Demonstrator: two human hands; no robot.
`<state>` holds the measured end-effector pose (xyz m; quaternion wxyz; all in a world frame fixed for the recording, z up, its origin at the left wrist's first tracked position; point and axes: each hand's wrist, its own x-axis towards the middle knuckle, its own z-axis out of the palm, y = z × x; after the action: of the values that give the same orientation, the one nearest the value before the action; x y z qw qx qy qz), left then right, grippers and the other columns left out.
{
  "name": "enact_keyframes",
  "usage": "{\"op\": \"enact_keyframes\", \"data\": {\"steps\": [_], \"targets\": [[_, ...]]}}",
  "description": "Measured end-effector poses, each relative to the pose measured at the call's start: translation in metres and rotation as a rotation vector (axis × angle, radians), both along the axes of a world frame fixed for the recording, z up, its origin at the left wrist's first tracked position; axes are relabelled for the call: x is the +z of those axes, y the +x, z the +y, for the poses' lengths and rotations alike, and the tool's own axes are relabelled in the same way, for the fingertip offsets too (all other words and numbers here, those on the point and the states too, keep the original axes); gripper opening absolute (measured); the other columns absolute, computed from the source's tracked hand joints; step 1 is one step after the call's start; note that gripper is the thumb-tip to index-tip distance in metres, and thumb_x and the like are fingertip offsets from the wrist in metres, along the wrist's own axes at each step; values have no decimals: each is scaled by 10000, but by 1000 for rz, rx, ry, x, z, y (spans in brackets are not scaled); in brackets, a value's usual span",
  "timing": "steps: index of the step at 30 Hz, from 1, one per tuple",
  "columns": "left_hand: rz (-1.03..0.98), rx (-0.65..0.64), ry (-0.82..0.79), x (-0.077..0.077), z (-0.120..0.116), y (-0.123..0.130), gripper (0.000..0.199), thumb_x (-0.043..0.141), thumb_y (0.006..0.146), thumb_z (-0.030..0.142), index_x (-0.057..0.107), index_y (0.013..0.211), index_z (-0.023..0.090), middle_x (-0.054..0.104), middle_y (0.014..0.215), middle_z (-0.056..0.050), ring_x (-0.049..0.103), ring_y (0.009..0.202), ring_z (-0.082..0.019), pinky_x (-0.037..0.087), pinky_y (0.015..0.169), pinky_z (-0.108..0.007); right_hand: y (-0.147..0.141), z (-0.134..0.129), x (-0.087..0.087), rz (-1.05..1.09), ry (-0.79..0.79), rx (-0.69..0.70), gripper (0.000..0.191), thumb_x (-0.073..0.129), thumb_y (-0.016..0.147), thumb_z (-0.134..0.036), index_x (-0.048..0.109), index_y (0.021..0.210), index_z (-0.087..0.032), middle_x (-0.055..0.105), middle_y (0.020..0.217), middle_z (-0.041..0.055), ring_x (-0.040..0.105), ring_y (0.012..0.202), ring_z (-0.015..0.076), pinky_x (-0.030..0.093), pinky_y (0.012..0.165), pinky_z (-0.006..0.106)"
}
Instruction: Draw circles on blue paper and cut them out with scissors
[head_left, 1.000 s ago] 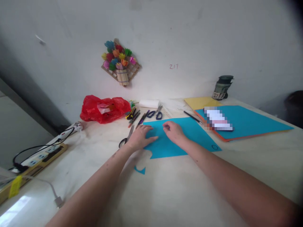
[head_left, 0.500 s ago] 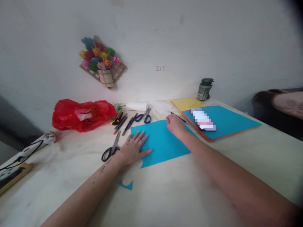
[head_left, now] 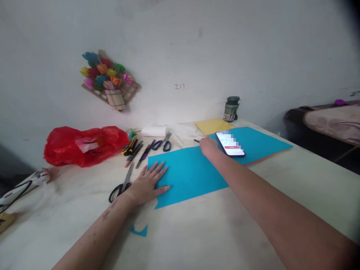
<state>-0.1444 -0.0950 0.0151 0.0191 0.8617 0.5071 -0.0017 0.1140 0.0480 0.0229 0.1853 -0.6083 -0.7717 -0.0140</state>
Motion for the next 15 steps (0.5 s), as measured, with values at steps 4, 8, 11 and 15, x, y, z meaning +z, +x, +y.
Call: {"op": "enact_keyframes", "data": {"steps": [4, 8, 11, 15], "targets": [[10, -21, 46, -1, 0, -1, 672, 266, 794, 620, 111, 1360, 292, 70, 1421, 0, 44, 1293, -248, 20, 1026, -456, -10, -10, 15, -4, 73, -60, 194, 449, 762, -127, 602, 859, -58, 571, 900, 226, 564, 852, 285, 411, 686, 358], [30, -43, 77, -2, -2, -1, 661, 261, 801, 612, 113, 1360, 292, 82, 1421, -2, 52, 1294, -244, 6, 1022, -461, -27, -34, 25, 272, 238, 36, 180, 483, 776, -286, 569, 861, -152, 579, 934, 123, 575, 815, 210, 420, 659, 284], [38, -55, 99, -4, -2, 0, 661, 263, 802, 609, 114, 1361, 290, 80, 1422, -4, 57, 1294, -245, 3, 1020, -460, -41, -56, 20, 592, 256, 101, 217, 459, 783, -387, 520, 820, -182, 601, 687, 40, 589, 659, 170, 419, 568, 252], [48, -40, 119, -6, -5, 2, 675, 268, 790, 624, 150, 1358, 279, 136, 1416, -21, 79, 1292, -248, 6, 1018, -464, -58, -78, 3, 904, 52, 228, 155, 463, 763, -349, 466, 770, -194, 575, 588, -9, 564, 479, 122, 415, 476, 223]]}}
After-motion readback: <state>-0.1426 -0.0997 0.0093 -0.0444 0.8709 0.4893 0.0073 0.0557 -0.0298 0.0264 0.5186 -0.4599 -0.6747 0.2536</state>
